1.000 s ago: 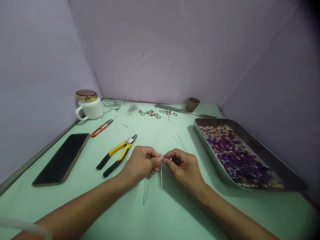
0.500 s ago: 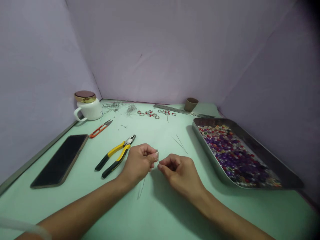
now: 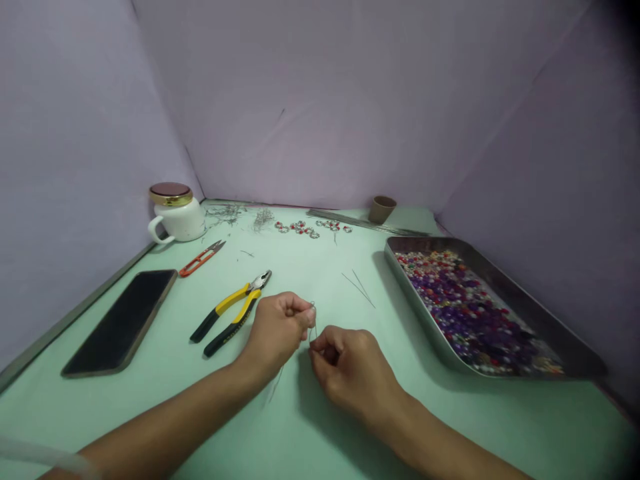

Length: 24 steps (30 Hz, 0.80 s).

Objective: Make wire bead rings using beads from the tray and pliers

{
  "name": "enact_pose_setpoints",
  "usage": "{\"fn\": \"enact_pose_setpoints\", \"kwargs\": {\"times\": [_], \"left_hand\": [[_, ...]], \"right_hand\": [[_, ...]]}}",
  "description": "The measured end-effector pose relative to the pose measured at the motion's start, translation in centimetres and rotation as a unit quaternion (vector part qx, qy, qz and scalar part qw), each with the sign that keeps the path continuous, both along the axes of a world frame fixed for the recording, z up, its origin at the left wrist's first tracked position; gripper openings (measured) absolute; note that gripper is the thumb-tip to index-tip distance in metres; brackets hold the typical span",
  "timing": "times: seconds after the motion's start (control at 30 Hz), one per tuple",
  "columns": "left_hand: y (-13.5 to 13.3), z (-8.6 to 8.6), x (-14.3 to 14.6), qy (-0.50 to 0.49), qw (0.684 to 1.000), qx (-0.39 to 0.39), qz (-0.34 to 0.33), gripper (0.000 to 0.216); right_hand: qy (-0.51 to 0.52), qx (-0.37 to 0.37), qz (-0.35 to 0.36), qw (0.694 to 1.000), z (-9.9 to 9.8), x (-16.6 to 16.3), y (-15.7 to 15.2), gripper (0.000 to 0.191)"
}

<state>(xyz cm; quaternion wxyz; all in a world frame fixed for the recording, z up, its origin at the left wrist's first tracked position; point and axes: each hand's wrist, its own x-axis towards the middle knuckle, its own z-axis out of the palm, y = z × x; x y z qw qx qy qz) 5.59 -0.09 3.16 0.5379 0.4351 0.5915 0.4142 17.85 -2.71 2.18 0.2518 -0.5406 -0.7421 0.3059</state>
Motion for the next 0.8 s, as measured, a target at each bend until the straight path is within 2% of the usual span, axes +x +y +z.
{"fn": "enact_pose_setpoints", "kwargs": {"times": [0.17,0.43,0.6,0.63,0.7,0.73,0.8], "left_hand": [[-0.2,0.2,0.1,0.018,1.000,-0.011,0.006,0.007],[-0.4,0.1,0.2,0.061,0.998,0.014,-0.006,0.007],[0.2,-0.1,-0.1,0.059,0.998,0.016,-0.027,0.006],[0.3,-0.1,-0.3,0.058,0.998,0.011,-0.038,0.006],[0.3,0.1,-0.5,0.060,0.996,0.003,-0.062,0.005],[0.3,0.2,-0.6,0.061,0.995,-0.002,-0.075,0.005],[0.2,0.4,-0.7,0.065,0.993,-0.009,-0.102,0.004]], "right_hand": [[-0.048,0.040,0.012,0.998,-0.2,0.0,-0.1,0.013],[-0.027,0.079,0.043,0.996,-0.7,-0.4,-0.7,0.016],[0.013,0.047,0.085,0.995,0.3,0.3,0.1,0.016],[0.041,0.033,0.070,0.996,0.7,0.6,0.7,0.017],[0.114,0.002,-0.017,0.993,1.3,1.4,1.9,0.019],[0.151,-0.032,-0.061,0.986,1.6,1.7,2.5,0.020],[0.219,-0.126,-0.092,0.963,1.8,2.1,3.5,0.021]]}}
